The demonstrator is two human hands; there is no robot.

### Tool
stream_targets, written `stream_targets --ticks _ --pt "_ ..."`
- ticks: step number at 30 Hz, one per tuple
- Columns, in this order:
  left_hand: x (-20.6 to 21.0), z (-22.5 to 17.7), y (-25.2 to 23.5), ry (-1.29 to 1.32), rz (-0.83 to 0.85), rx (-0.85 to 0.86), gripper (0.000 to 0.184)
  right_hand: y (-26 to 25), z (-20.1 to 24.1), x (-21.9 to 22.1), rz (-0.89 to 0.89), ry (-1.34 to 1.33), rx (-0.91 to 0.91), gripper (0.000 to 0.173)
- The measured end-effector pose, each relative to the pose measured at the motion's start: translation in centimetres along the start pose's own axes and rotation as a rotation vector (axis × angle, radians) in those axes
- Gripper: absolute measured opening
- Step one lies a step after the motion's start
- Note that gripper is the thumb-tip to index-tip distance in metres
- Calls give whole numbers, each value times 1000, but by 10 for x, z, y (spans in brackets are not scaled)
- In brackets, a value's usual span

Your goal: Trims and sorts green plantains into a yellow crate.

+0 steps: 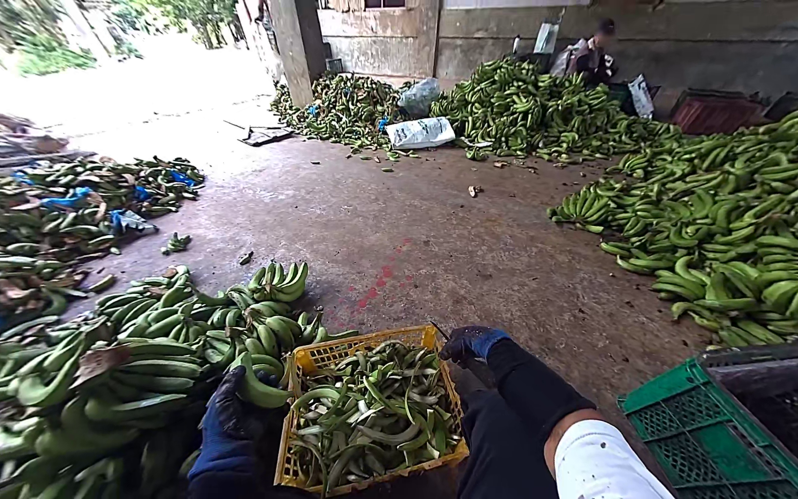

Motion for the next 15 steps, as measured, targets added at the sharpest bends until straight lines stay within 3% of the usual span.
stream_targets --ticks 8,15 --pt "5 -9 3 16 27 11 29 -20 2 6 15 4 -9 44" --pt "21 -28 6 226 229 121 44 18 19 -4 -23 223 -21 40"
Point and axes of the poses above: each hand's wrist, its own y-axis away from the middle knuckle, its own x-axis out of the palm, z = x × y, the point moved 6 cm from there along -y, towards the middle knuckle
